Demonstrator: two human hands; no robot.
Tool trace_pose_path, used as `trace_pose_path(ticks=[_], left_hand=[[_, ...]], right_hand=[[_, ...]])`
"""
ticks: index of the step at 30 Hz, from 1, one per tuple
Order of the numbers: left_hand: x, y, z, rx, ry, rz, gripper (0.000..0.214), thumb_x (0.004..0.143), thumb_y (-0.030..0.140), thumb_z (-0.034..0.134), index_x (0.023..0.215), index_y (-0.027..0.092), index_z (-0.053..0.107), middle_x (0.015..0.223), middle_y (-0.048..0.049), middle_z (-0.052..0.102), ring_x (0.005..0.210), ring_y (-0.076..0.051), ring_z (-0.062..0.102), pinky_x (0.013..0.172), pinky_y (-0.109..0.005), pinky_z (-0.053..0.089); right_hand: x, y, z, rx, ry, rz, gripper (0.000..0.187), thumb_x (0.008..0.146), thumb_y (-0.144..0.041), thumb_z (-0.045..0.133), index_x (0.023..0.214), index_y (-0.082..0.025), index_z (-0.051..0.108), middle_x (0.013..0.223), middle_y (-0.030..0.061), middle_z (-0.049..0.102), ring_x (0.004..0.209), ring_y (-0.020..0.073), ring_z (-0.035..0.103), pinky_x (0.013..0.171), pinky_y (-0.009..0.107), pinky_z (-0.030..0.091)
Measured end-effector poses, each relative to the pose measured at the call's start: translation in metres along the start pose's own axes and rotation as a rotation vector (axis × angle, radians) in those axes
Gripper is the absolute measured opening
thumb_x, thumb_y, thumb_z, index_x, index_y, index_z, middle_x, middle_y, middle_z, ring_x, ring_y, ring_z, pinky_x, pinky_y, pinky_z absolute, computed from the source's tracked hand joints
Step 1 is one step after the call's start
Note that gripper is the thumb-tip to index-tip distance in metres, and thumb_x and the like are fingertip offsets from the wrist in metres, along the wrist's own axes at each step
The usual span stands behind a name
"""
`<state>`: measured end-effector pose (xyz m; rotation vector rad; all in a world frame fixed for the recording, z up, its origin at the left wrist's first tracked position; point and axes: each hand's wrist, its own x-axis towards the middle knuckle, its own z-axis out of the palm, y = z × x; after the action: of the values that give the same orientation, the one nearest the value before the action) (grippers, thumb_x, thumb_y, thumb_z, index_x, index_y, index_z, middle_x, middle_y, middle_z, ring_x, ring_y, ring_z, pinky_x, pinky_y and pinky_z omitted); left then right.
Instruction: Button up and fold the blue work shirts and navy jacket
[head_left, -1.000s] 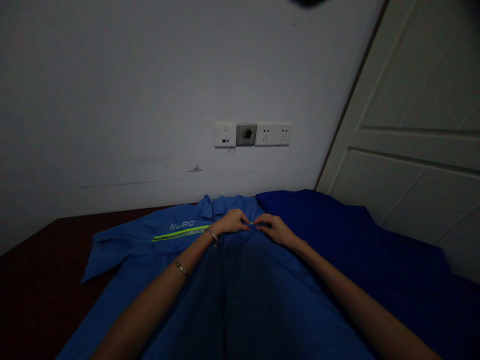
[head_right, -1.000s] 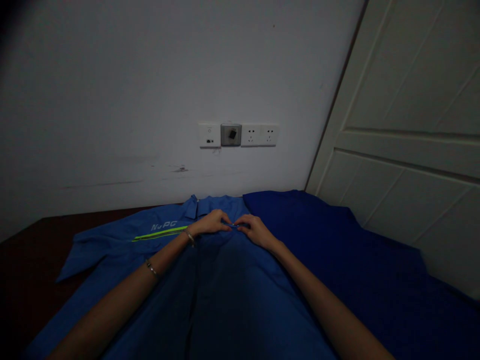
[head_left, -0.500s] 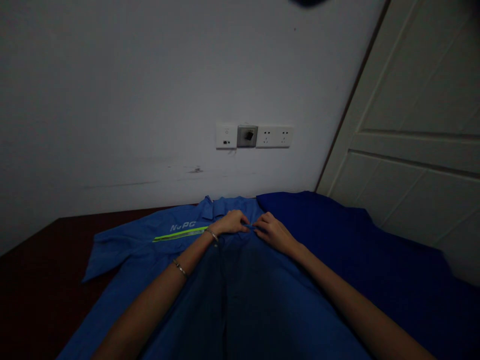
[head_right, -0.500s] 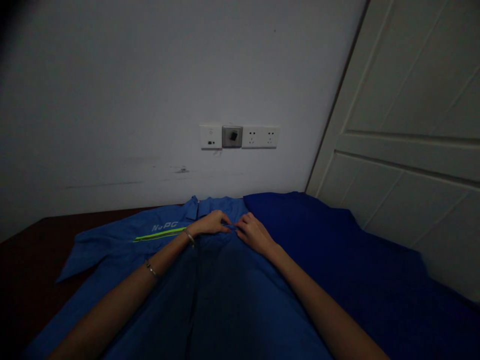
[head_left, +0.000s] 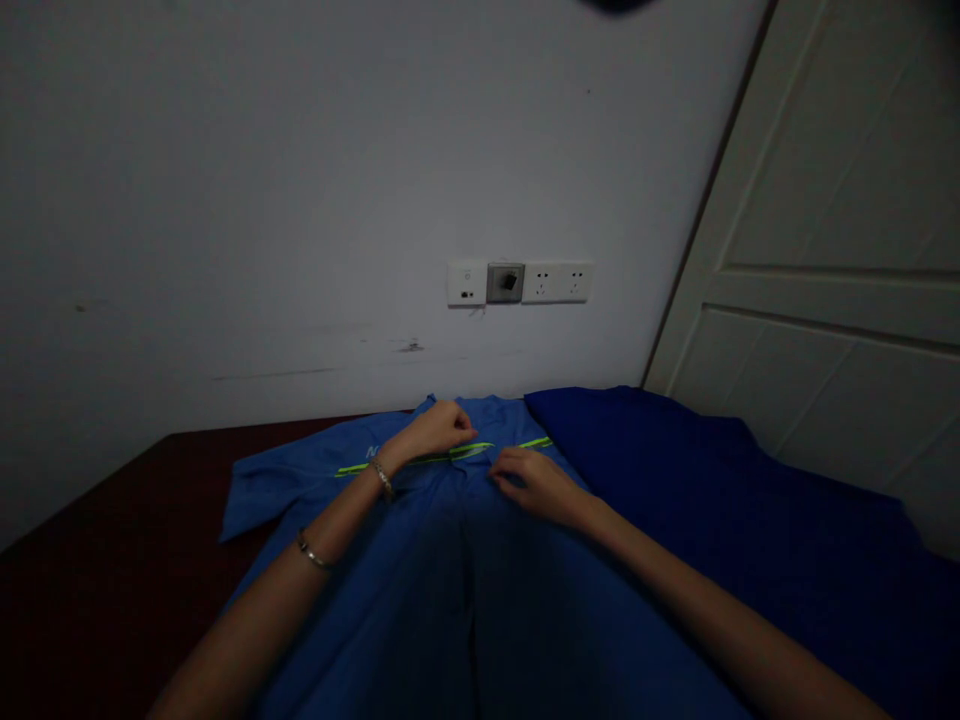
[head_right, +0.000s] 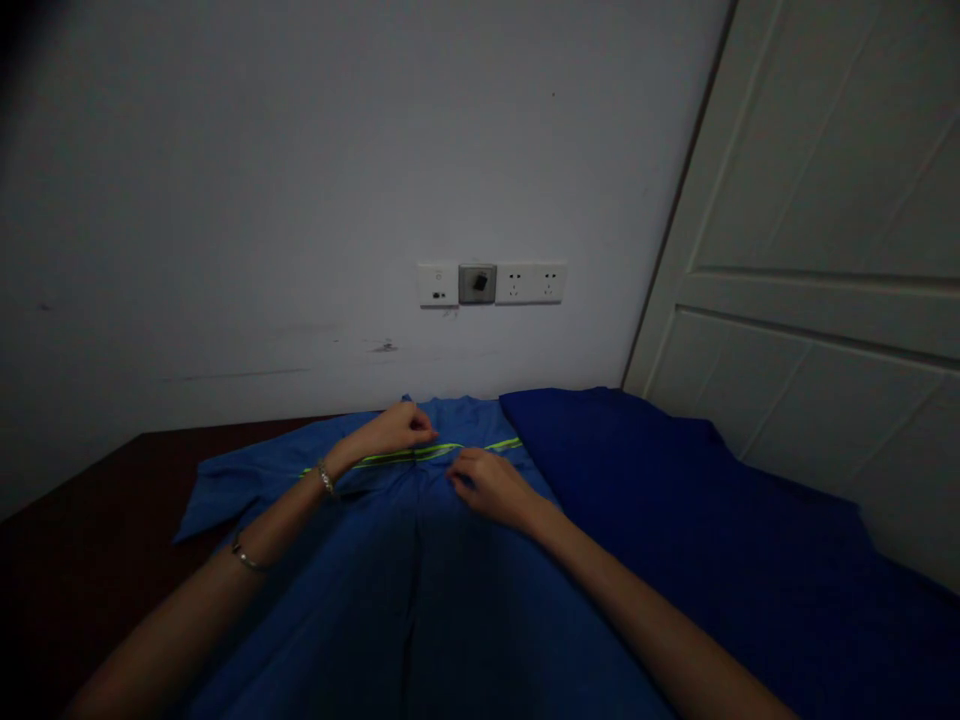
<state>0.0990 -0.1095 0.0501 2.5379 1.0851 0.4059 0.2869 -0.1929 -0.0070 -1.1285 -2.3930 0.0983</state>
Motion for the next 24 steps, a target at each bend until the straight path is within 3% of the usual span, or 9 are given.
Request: trace_pose_path(ticks=[3,8,11,15,19,24], left_hand=[[-0.018,-0.014,0.006,-0.002,-0.134,-0.089,0.020,0.067,0.027,0.054,0.063,0.011,0.066,0.051,0.0021,0.054,0.048,-0.008,0.045,0.047,-0.018,0.030],[-0.044,-0.029,0.018,0.002,-0.347,-0.220,0.015,0.064,0.026,0.056,0.060,0.013,0.063,0.049,0.0024,0.055,0.046,-0.009,0.047,0.046,-0.018,0.032],[-0.056,-0.027,0.024,0.071,-0.334,-0.201,0.014,0.066,0.025,0.055,0.062,0.014,0.063,0.052,0.0020,0.057,0.047,-0.008,0.047,0.047,-0.018,0.032],[-0.064,-0.020,0.029,0.113,-0.271,-0.181,0.011,0.065,0.021,0.056,0.065,0.014,0.064,0.057,-0.0002,0.060,0.050,-0.010,0.048,0.050,-0.019,0.034],[-0.064,-0.018,0.033,0.099,-0.224,-0.200,0.008,0.063,0.018,0.056,0.064,0.013,0.063,0.056,-0.0013,0.059,0.049,-0.011,0.048,0.050,-0.021,0.036],[-0.061,-0.021,0.042,-0.006,-0.252,-0.223,0.007,0.060,0.012,0.053,0.063,0.012,0.060,0.051,0.0013,0.054,0.047,-0.010,0.046,0.047,-0.019,0.035]], right_hand=[[0.000,-0.017,0.018,0.049,-0.095,-0.007,0.023,0.077,-0.013,0.049,0.094,-0.017,0.063,0.092,0.0057,0.063,0.088,0.0155,0.056,0.079,0.025,0.042],[0.005,-0.035,0.043,-0.022,-0.129,0.073,0.025,0.078,-0.025,0.050,0.098,-0.015,0.061,0.097,0.0095,0.060,0.093,0.0188,0.055,0.080,0.027,0.042],[0.009,-0.047,0.048,-0.167,-0.131,0.137,0.029,0.079,-0.034,0.049,0.096,-0.013,0.061,0.097,0.0124,0.059,0.090,0.0217,0.056,0.076,0.028,0.043],[0.013,-0.060,0.050,-0.325,-0.157,0.197,0.027,0.078,-0.026,0.046,0.095,-0.010,0.060,0.098,0.0160,0.059,0.090,0.0247,0.056,0.074,0.031,0.044],[0.015,-0.068,0.051,-0.366,-0.177,0.259,0.025,0.077,-0.022,0.046,0.092,-0.009,0.061,0.093,0.0176,0.062,0.088,0.0257,0.058,0.074,0.031,0.045],[0.019,-0.076,0.055,-0.388,-0.198,0.309,0.024,0.075,-0.013,0.047,0.093,-0.008,0.063,0.092,0.0192,0.064,0.086,0.0263,0.061,0.072,0.031,0.047]])
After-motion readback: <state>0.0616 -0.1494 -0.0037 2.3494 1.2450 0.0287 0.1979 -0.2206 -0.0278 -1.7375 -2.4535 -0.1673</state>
